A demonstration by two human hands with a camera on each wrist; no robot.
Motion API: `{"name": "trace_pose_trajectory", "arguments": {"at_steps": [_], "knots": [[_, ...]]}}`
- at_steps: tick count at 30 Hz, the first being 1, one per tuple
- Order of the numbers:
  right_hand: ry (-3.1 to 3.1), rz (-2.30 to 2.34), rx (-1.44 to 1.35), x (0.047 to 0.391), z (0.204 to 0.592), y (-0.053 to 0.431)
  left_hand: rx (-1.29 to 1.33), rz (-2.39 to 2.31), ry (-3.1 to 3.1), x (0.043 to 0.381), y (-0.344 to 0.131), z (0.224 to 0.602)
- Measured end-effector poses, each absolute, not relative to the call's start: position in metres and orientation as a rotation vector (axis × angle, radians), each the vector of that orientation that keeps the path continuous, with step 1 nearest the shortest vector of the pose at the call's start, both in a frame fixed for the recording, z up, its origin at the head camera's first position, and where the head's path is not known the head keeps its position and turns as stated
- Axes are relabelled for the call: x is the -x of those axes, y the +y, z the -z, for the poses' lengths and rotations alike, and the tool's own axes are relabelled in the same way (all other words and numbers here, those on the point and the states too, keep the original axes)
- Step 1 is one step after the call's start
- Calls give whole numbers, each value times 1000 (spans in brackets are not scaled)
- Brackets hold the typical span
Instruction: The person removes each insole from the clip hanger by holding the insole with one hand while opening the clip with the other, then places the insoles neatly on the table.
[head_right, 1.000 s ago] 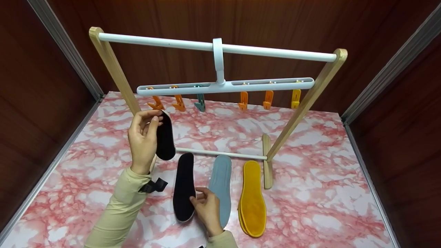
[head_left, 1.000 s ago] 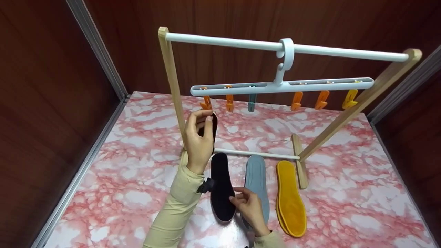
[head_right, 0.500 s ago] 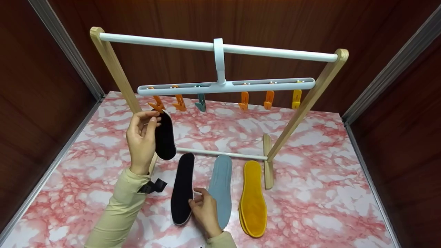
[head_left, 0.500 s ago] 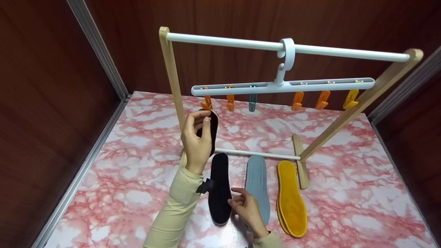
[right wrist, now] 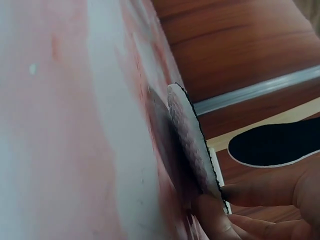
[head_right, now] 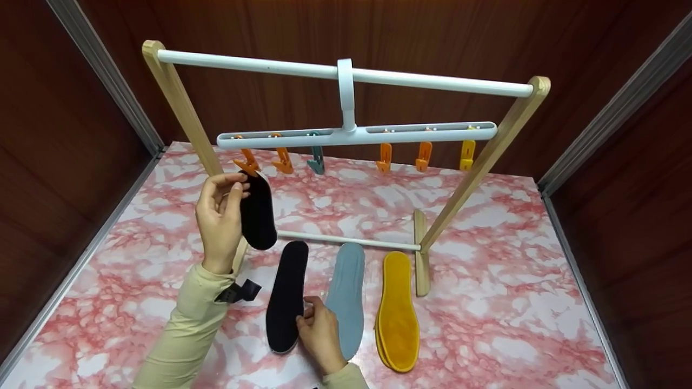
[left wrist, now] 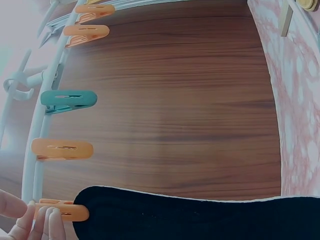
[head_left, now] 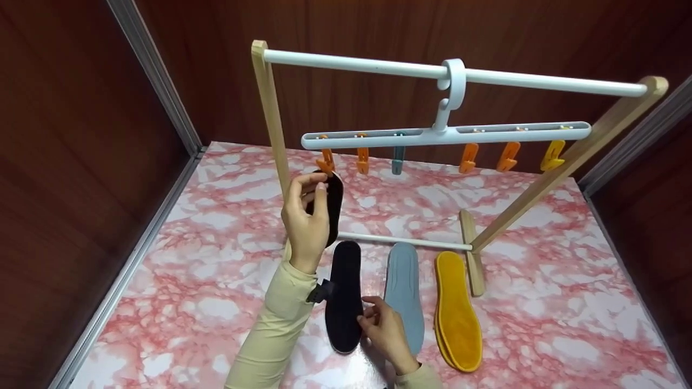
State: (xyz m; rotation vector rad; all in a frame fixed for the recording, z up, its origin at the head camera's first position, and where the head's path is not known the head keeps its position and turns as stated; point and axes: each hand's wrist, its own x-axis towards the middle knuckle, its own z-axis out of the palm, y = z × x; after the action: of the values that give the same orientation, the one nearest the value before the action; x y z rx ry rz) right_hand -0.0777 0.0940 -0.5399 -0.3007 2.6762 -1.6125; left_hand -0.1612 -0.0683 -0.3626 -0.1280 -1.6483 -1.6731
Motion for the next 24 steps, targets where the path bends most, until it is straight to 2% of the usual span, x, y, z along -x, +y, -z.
{"name": "trace_pose_trajectory", "arguments": {"at_steps": [8,24], "knots": [[2855,1477,330,80,542,93,125,1667,-1650,162,-71,364],[2815,1594,288,91,536,95,99,1612,-1688,163,-75,364]]}}
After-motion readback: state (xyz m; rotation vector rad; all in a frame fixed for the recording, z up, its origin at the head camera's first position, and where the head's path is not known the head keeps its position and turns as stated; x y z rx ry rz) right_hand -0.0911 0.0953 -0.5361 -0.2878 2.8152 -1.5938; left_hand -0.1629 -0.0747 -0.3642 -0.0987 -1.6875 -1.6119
